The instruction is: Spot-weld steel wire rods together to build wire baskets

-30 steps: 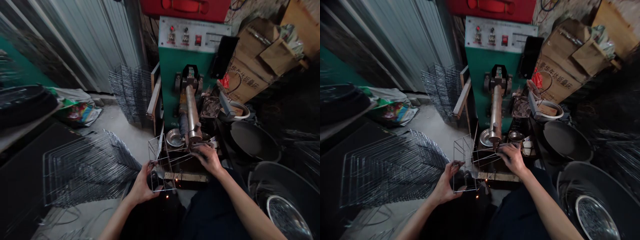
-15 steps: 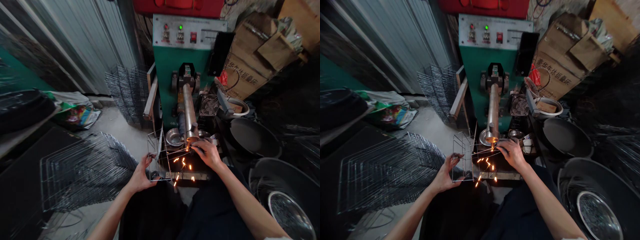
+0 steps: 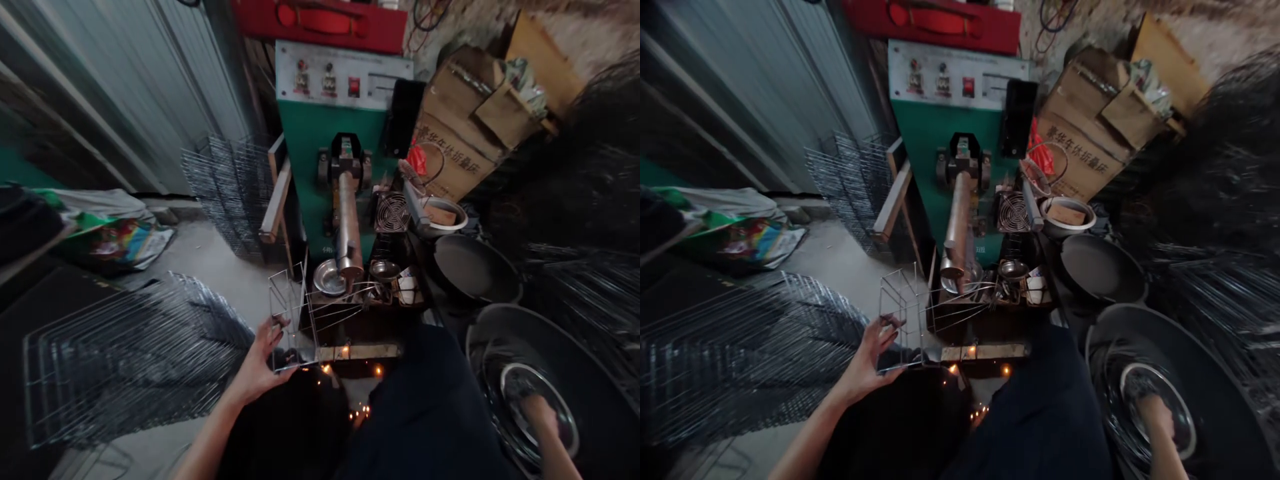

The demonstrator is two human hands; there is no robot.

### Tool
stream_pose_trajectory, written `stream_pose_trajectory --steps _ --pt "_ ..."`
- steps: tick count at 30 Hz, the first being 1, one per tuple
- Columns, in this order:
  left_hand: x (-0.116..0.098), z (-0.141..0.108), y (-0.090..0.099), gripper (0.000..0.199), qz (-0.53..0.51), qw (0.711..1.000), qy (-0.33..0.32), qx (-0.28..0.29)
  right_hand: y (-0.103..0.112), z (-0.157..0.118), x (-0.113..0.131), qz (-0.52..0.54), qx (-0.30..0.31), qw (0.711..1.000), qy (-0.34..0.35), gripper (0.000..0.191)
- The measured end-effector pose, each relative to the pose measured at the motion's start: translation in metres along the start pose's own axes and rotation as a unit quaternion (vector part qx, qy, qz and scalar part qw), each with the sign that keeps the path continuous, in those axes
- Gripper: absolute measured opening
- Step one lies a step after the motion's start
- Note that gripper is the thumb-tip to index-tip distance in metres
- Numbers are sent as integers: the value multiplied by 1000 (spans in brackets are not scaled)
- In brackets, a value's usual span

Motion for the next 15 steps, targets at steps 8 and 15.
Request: stream_pose_trajectory --steps 8,15 --pt "-62 -21 -12 88 -15 999 -51 -1 -38 -1 -22 38 73 992 -95 50" --pt "-95 1 -6 91 -140 973 -122 -140 -9 -15 -41 152 -35 987 -50 20"
Point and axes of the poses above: each hand's wrist, its own z-axis towards the middle knuckle, its own y-axis out of the back of the hand, x = y × z, the point moved 6 cm from there along z, towards the middle knuckle, and after that the axes turned 8 degrees about -y, right-handed, at the moved point
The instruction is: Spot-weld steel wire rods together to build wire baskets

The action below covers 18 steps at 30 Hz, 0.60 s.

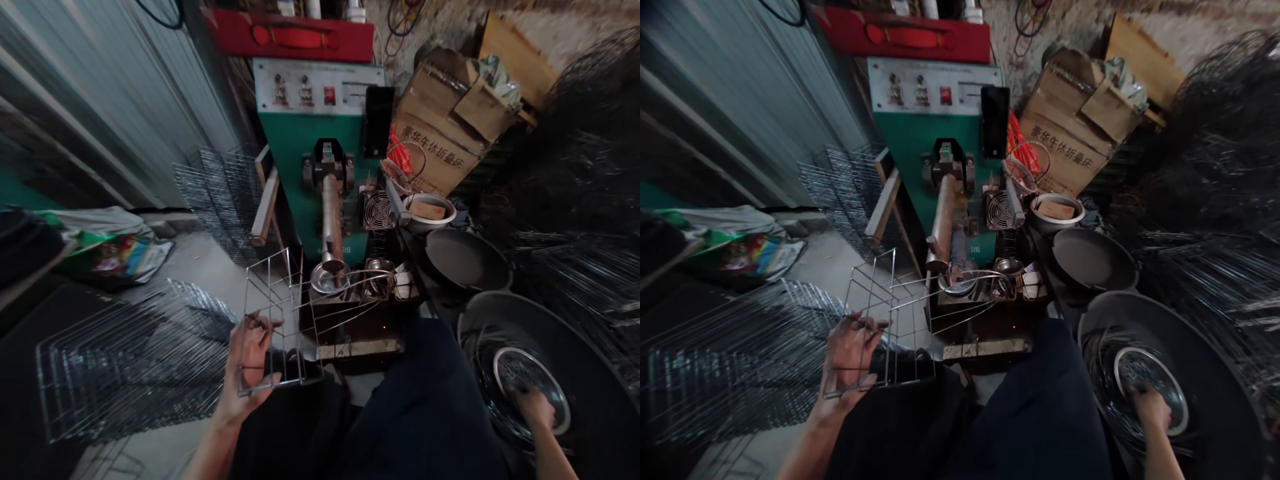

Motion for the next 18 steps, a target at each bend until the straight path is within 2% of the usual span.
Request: stream_pose_trajectory --steps 3,5,7,9,10,13,15,18 --pt "-9 13 -2 92 -19 998 -31 -44 27 -17 35 33 -17 998 42 21" --pt "-15 19 -3 89 -16 997 -48 -64 42 -47 81 72 4 992 103 27" --pt "-19 23 -4 87 -3 996 -56 -73 52 -102 146 142 80 960 229 34" --pt "-22 26 -5 90 14 996 -55 -75 56 -179 214 194 174 890 374 35" --pt "-23 26 -7 91 22 995 -56 -76 60 -220 245 210 196 851 441 34" --pt "-33 28 -11 92 23 993 -80 -86 63 -331 317 209 194 722 630 26" --pt "-40 30 -14 89 18 992 -88 -85 59 -379 345 184 143 662 712 29" --pt "-50 32 -16 88 23 994 -79 -79 44 -408 367 124 74 622 769 39"
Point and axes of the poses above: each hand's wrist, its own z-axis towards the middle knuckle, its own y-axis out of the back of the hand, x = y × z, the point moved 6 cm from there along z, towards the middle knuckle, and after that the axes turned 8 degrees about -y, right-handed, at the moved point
